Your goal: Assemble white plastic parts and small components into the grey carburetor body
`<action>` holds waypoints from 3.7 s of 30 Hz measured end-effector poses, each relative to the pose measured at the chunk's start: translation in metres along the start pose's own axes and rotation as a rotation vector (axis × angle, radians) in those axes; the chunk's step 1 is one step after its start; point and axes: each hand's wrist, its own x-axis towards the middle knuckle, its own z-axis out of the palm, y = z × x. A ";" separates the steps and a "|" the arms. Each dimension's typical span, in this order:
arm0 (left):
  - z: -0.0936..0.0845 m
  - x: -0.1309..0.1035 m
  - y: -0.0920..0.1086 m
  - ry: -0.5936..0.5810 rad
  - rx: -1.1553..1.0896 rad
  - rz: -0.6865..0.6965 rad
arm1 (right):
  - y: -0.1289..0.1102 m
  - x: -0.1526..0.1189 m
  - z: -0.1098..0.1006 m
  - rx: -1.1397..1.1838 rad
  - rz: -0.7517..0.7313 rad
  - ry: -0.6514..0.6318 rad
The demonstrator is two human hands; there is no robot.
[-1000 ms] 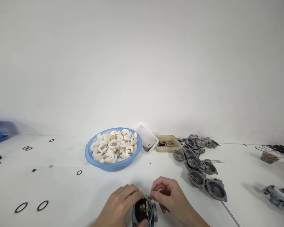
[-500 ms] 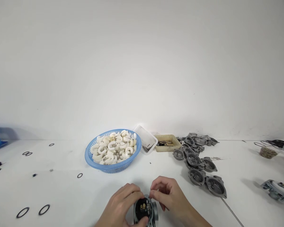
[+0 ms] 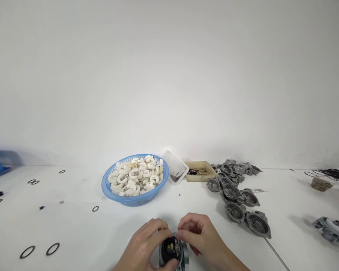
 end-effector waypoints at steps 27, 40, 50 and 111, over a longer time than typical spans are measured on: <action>0.000 -0.002 -0.004 -0.007 0.026 0.023 | -0.024 -0.016 -0.012 -0.366 -0.033 -0.148; -0.001 -0.002 0.000 0.002 0.012 -0.005 | -0.021 -0.018 -0.011 -0.367 -0.062 -0.144; -0.003 0.000 0.001 -0.044 -0.012 -0.042 | -0.020 -0.018 -0.010 -0.417 -0.079 -0.132; -0.021 0.007 0.008 -0.061 -0.315 -0.358 | -0.007 -0.021 0.009 -0.423 -0.242 -0.142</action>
